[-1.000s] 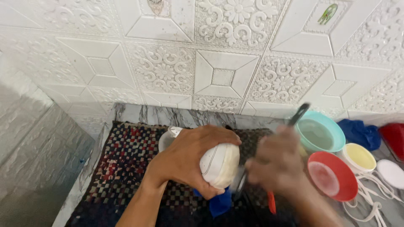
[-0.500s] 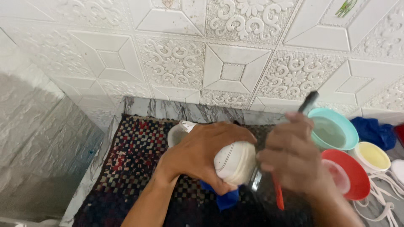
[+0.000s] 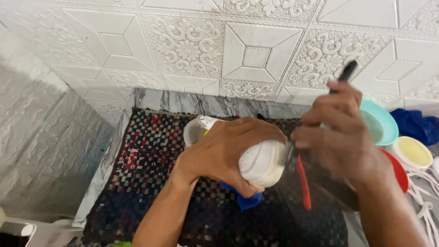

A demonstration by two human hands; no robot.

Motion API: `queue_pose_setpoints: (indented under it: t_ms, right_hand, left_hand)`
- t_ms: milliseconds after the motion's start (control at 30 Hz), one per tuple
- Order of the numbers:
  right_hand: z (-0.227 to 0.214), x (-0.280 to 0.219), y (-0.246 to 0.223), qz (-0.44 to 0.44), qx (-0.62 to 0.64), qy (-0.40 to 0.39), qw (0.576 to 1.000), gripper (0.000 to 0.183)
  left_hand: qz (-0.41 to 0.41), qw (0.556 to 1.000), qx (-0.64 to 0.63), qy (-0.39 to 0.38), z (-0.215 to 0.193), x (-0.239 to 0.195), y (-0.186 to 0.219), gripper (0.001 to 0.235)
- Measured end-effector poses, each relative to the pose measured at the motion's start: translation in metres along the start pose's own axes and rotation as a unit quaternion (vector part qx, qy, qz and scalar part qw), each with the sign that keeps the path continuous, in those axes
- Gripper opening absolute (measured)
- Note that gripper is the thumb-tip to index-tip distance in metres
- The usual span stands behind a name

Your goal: The person scrubs a white sneaker with a brush and wipes it with a blue cloth. They rotate the shoe to clean different sides, including the sole and upper, while using a blue cloth to wipe away residue.

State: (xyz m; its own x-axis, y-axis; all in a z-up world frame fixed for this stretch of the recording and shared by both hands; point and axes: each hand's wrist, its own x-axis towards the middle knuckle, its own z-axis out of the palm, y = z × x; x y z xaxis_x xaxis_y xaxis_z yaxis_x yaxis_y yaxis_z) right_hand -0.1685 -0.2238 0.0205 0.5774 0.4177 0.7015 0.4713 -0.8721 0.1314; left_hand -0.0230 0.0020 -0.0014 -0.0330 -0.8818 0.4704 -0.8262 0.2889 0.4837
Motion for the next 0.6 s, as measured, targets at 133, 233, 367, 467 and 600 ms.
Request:
queue_pose_setpoints:
  t_ms: [133, 233, 367, 467, 600]
  right_hand:
    - [-0.005, 0.007, -0.010, -0.019, -0.038, 0.009, 0.999, 0.024]
    - [-0.005, -0.001, -0.005, -0.013, 0.008, -0.036, 0.999, 0.015]
    - [-0.011, 0.014, -0.013, -0.023, -0.036, -0.037, 0.998, 0.024]
    - [-0.016, 0.009, -0.001, -0.022, -0.036, -0.054, 0.998, 0.021]
    - [-0.029, 0.024, -0.040, -0.062, -0.076, -0.077, 0.992, 0.024]
  left_hand:
    - [0.012, 1.000, 0.013, 0.019, 0.003, 0.001, -0.003, 0.085]
    - [0.017, 1.000, 0.008, 0.024, 0.009, -0.002, -0.002, 0.081]
    - [0.029, 0.999, 0.017, 0.018, 0.003, 0.006, -0.001, 0.083]
    - [0.027, 0.999, 0.023, 0.014, 0.012, 0.003, -0.001, 0.083]
    - [-0.003, 0.999, 0.032, -0.002, 0.006, 0.005, 0.004, 0.084]
